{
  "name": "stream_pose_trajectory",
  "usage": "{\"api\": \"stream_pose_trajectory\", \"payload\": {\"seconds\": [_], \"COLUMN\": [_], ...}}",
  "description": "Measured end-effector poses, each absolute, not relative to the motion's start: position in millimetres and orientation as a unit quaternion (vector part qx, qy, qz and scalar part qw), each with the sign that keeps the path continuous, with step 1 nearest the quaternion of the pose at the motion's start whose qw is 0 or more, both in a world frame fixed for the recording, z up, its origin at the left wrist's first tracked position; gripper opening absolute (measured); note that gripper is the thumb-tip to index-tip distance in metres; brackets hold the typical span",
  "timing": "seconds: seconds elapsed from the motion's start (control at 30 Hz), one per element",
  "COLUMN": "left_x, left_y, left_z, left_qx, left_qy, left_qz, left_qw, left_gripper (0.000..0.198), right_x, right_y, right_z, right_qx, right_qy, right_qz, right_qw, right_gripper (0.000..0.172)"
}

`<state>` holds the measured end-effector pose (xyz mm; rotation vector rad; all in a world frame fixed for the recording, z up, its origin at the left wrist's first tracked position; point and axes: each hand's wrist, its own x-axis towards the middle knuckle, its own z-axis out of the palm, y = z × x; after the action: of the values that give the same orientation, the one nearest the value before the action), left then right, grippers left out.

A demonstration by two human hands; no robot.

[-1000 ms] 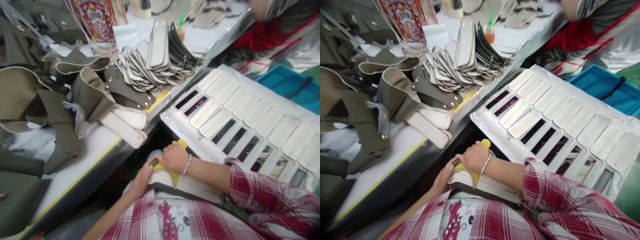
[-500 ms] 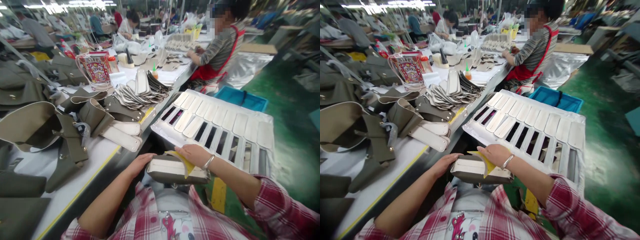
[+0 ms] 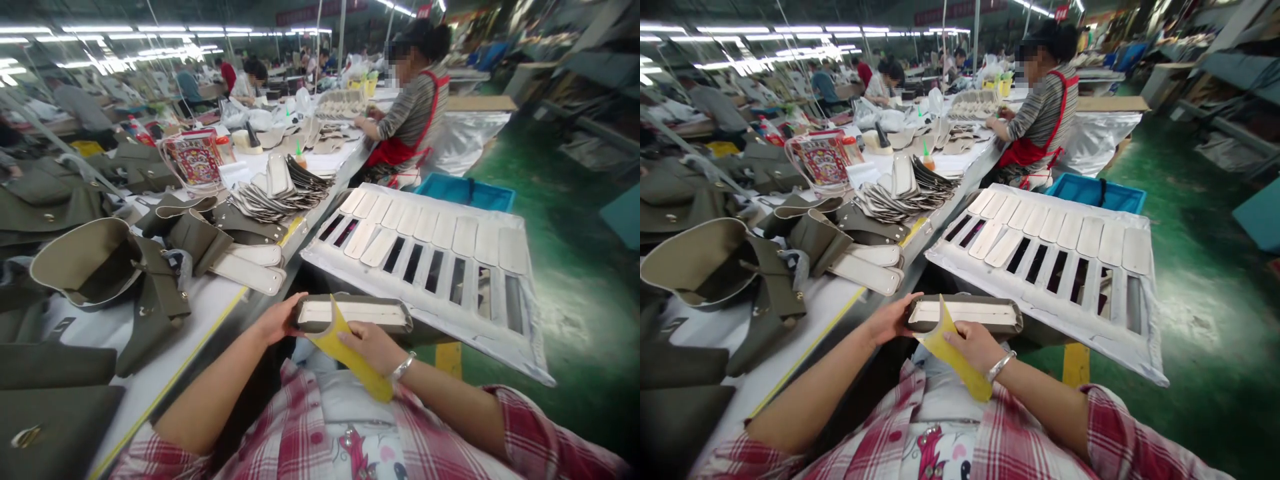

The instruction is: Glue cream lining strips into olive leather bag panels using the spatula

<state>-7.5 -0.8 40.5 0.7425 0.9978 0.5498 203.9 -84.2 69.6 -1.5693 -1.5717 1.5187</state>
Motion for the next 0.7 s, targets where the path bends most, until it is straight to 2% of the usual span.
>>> {"api": "stream_pose_trajectory", "payload": {"seconds": [0.2, 0.37, 0.53, 0.7], "left_x": [21, 31, 18, -22], "left_y": [-20, -23, -22, -32], "left_z": [20, 8, 2, 21], "left_qx": [0.25, 0.249, 0.278, 0.36], "left_qy": [0.385, 0.352, 0.368, 0.553], "left_qz": [0.438, 0.499, 0.472, 0.349], "left_qw": [0.773, 0.752, 0.751, 0.665], "left_gripper": [0.045, 0.052, 0.058, 0.055], "right_x": [172, 153, 151, 172], "right_y": [-94, -98, -100, -103], "right_z": [49, 57, 44, 36], "right_qx": [-0.626, -0.65, -0.609, -0.549], "right_qy": [-0.437, -0.378, -0.324, -0.286], "right_qz": [0.573, 0.576, 0.643, 0.697], "right_qw": [0.296, 0.322, 0.332, 0.362], "right_gripper": [0.03, 0.029, 0.027, 0.033]}}
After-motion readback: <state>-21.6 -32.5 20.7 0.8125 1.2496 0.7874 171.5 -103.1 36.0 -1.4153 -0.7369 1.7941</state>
